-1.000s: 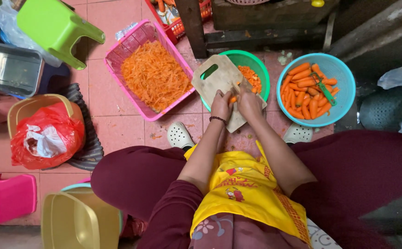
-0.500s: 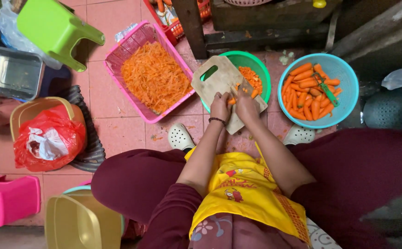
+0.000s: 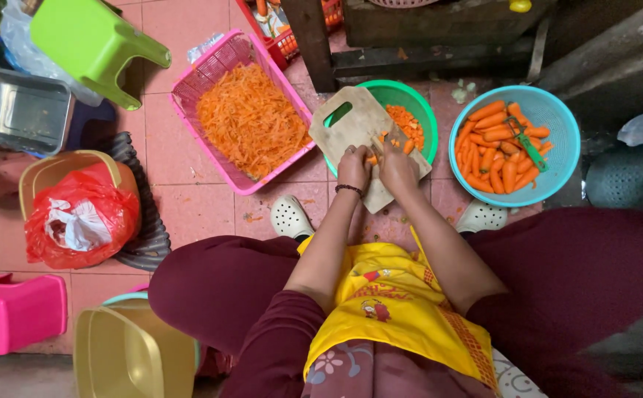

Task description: Grating or finely slicing carrots into a green bowl using a handheld tool.

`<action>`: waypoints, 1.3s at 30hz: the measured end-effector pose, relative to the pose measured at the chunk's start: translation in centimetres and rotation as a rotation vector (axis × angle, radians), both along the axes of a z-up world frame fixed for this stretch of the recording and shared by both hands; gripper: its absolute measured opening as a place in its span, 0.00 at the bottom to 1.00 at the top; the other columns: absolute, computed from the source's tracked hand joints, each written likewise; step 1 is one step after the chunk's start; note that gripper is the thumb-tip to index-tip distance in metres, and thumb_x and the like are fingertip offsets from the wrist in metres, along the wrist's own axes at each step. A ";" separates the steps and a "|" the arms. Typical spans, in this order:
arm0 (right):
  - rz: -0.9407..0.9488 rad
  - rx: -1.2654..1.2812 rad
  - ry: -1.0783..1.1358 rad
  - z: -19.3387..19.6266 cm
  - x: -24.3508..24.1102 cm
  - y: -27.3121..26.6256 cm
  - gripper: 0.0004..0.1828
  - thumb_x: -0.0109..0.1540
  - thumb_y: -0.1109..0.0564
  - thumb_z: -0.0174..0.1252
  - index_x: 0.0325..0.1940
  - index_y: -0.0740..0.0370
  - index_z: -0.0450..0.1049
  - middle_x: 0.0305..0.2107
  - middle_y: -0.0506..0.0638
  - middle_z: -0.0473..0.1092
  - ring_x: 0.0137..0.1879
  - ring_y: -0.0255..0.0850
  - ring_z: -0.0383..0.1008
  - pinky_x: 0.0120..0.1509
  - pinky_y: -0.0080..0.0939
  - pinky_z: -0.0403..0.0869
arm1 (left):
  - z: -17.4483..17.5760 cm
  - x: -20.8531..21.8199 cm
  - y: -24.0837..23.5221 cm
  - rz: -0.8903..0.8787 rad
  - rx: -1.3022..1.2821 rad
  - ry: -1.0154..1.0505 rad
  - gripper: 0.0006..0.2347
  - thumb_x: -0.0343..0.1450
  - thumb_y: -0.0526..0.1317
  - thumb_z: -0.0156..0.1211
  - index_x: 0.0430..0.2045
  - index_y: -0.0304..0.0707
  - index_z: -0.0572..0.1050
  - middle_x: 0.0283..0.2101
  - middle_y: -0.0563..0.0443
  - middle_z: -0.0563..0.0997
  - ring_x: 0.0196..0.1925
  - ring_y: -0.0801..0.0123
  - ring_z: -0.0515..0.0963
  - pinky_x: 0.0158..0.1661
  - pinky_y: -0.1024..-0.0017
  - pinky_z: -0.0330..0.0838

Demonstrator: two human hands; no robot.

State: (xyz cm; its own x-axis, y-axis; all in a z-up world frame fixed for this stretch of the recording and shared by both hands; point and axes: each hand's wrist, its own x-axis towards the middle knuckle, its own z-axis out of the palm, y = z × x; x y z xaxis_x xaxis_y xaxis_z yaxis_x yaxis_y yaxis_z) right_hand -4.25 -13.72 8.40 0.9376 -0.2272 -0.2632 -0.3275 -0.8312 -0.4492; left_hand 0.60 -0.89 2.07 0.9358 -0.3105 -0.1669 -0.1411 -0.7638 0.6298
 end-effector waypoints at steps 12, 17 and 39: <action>0.016 0.020 -0.036 1.5 -1.1 2.4 0.18 0.66 0.57 0.47 0.60 0.61 0.64 0.43 0.66 0.74 0.50 0.70 0.76 0.54 0.72 0.74 | -3.0 0.5 0.5 0.016 -0.059 0.006 0.05 0.66 0.33 0.64 0.31 0.44 0.75 0.36 0.44 0.76 0.45 0.46 0.83 0.48 0.53 0.81; 0.000 0.033 0.043 1.7 0.2 0.9 0.15 0.68 0.54 0.48 0.57 0.62 0.66 0.43 0.66 0.75 0.52 0.69 0.77 0.55 0.69 0.74 | -2.5 0.3 0.2 0.059 -0.060 -0.015 0.05 0.66 0.34 0.65 0.30 0.44 0.75 0.35 0.47 0.75 0.44 0.50 0.83 0.48 0.55 0.81; 0.010 0.117 0.164 4.3 -1.0 2.5 0.26 0.69 0.53 0.45 0.73 0.55 0.57 0.47 0.69 0.75 0.58 0.70 0.74 0.61 0.72 0.70 | -4.4 -0.1 0.7 0.159 -0.089 0.025 0.04 0.66 0.33 0.65 0.25 0.42 0.75 0.32 0.45 0.75 0.43 0.48 0.83 0.49 0.56 0.79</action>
